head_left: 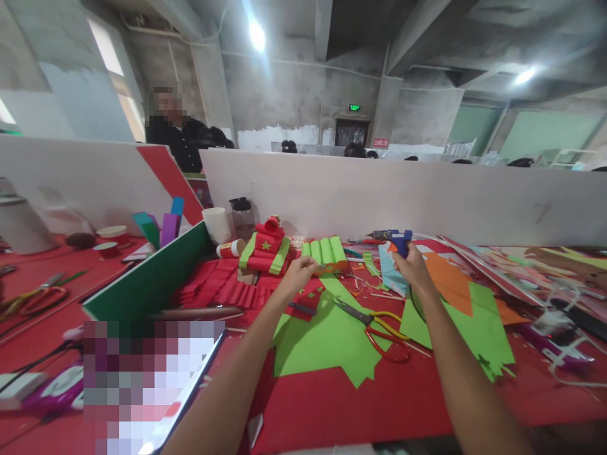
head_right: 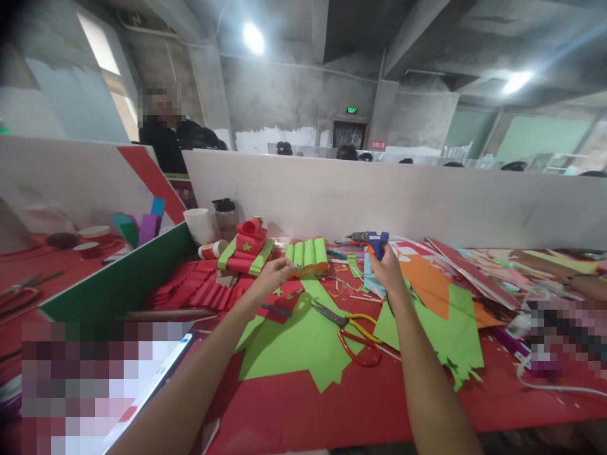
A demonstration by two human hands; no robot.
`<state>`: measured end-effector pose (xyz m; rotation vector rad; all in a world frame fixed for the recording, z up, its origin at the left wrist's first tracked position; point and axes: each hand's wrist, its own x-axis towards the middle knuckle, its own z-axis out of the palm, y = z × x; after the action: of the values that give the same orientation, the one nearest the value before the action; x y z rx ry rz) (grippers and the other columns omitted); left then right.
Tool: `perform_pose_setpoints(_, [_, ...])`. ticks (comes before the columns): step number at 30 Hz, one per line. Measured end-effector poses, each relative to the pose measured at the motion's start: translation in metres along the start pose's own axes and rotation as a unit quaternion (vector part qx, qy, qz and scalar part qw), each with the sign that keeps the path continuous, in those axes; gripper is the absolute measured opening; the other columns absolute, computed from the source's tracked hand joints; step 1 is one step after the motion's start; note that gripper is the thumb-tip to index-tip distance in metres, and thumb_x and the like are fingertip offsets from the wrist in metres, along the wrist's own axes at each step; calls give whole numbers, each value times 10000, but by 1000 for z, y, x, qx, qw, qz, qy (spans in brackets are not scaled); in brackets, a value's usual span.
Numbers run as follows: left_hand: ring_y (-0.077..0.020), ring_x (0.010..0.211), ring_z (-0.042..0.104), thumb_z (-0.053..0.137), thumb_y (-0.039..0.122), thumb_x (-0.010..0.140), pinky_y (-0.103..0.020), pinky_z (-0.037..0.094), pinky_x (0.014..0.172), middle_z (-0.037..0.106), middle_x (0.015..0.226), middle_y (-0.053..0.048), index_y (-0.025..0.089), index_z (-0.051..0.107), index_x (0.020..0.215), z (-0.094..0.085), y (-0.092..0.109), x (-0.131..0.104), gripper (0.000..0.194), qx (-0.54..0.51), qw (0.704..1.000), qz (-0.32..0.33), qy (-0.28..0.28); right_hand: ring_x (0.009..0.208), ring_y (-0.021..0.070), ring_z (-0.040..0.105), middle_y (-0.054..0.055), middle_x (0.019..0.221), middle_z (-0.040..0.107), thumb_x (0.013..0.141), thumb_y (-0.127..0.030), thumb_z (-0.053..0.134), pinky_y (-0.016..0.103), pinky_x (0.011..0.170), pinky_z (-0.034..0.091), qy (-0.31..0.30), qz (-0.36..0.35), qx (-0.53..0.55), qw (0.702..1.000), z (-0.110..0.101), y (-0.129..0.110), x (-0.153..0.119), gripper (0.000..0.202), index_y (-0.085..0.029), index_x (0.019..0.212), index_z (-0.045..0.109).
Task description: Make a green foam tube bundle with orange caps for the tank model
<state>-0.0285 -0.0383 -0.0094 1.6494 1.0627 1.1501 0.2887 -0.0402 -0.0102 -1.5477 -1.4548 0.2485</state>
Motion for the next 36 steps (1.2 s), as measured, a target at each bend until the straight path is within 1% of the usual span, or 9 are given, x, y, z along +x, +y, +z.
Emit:
perform_pose_setpoints(3, [-98,526,362,580,361,748,-236,281,527,425,555,54,174,526,692,0,-3,2,202,4,1000,-9,-4,635,212,631,82,749,683,873,-401,450,293,599,430,16,34,-155,987,-7,11,4,341,-155,1060,594])
perform_pose_setpoints(5, [-98,524,361,581,373,750,-238,284,528,429,557,54,175,534,694,1,-4,2,212,5,1000,-11,-8,782,250,678,156,911,717,903,-418,425,298,635,431,-17,39,-262,964,-9,18,5,369,-148,1039,637])
perform_pose_setpoints(7, [-100,525,360,579,385,751,-239,289,530,426,557,53,177,534,684,1,-6,3,223,4,1000,-8,-8,875,284,688,194,963,723,904,-442,446,304,649,425,-51,45,-333,940,-9,25,4,385,-147,971,685])
perform_pose_setpoints(11, [-104,535,376,579,387,745,-238,303,536,430,559,49,179,533,675,2,-8,3,223,5,1000,0,-6,838,299,700,177,855,742,839,-476,565,306,627,411,-89,60,-356,928,-4,37,0,348,-168,846,726])
perform_pose_setpoints(16, [-101,526,375,571,372,745,-229,297,515,426,553,52,178,531,684,3,-8,3,207,9,1000,-3,-11,757,261,689,135,810,738,783,-477,638,285,576,383,-121,70,-361,922,2,44,-3,302,-182,797,704])
perform_pose_setpoints(22, [-94,503,355,591,366,724,-221,267,482,419,526,54,180,525,661,4,-10,4,207,3,1000,-14,-18,747,243,651,113,865,712,788,-482,638,276,569,374,-121,66,-348,927,1,40,-3,363,-176,983,635])
perform_pose_setpoints(25, [-91,491,342,594,354,720,-221,260,479,409,509,58,178,540,665,5,-13,6,192,5,1000,-25,-14,717,220,618,72,831,682,837,-449,591,273,579,369,-81,15,-319,944,6,29,-2,350,-195,1078,582])
perform_pose_setpoints(29, [-91,484,345,593,326,718,-223,275,487,404,497,62,179,543,654,5,-16,9,169,14,999,-32,-9,749,195,593,54,927,641,857,-287,573,280,653,417,-61,-110,-247,961,23,10,-2,327,-236,1180,550])
perform_pose_setpoints(36, [-105,538,403,587,347,734,-226,301,502,457,566,38,172,543,648,0,-19,10,200,24,1000,6,-12,1047,240,568,118,1196,541,824,-57,517,343,902,445,-131,-252,-208,936,59,-15,13,606,-257,1394,476])
